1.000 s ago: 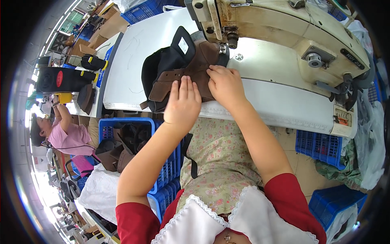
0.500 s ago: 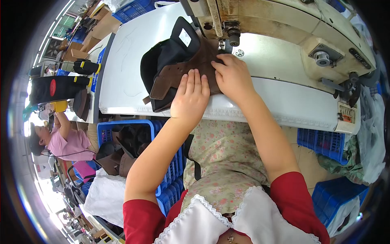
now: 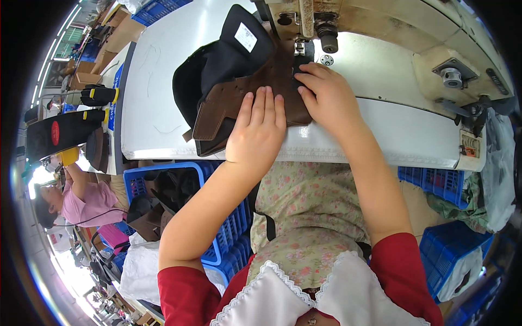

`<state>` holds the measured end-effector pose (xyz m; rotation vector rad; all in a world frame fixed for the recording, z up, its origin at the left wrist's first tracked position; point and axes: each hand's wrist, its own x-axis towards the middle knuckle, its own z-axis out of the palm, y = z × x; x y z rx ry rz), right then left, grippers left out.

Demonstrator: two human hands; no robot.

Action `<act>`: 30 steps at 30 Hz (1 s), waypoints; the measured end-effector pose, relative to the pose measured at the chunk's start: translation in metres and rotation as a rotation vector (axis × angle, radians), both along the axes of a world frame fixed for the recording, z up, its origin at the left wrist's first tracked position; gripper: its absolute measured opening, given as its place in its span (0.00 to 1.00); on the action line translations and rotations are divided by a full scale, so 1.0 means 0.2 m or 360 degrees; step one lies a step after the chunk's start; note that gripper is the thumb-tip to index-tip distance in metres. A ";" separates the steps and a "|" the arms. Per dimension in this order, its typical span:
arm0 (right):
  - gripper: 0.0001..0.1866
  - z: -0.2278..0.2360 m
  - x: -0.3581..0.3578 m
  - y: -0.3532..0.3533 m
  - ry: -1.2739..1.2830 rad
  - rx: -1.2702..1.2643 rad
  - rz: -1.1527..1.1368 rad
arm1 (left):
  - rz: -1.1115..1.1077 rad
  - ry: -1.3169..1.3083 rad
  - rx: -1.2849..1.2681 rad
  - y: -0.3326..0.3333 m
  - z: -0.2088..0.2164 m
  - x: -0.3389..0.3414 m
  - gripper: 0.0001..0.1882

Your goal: Sewing leather shoe upper components using an industrial sewing machine and trimming excess material with snips.

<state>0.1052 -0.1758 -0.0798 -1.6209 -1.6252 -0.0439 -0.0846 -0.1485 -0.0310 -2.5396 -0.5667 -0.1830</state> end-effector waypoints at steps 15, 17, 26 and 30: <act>0.11 0.00 -0.03 -0.03 -0.0100 0.0004 -0.0088 | -0.0032 -0.0249 -0.0045 0.01 -0.04 -0.03 0.23; 0.12 0.00 -0.03 -0.03 -0.0099 -0.0005 -0.0096 | -0.0025 -0.0230 -0.0048 0.01 -0.04 -0.02 0.23; 0.11 -0.01 -0.04 -0.03 -0.0163 0.0023 -0.0146 | -0.0093 -0.0164 -0.0190 0.04 0.01 -0.01 0.22; 0.11 -0.01 -0.03 -0.01 -0.0197 0.0031 -0.0190 | -0.0064 -0.0184 -0.0215 0.05 0.00 0.01 0.23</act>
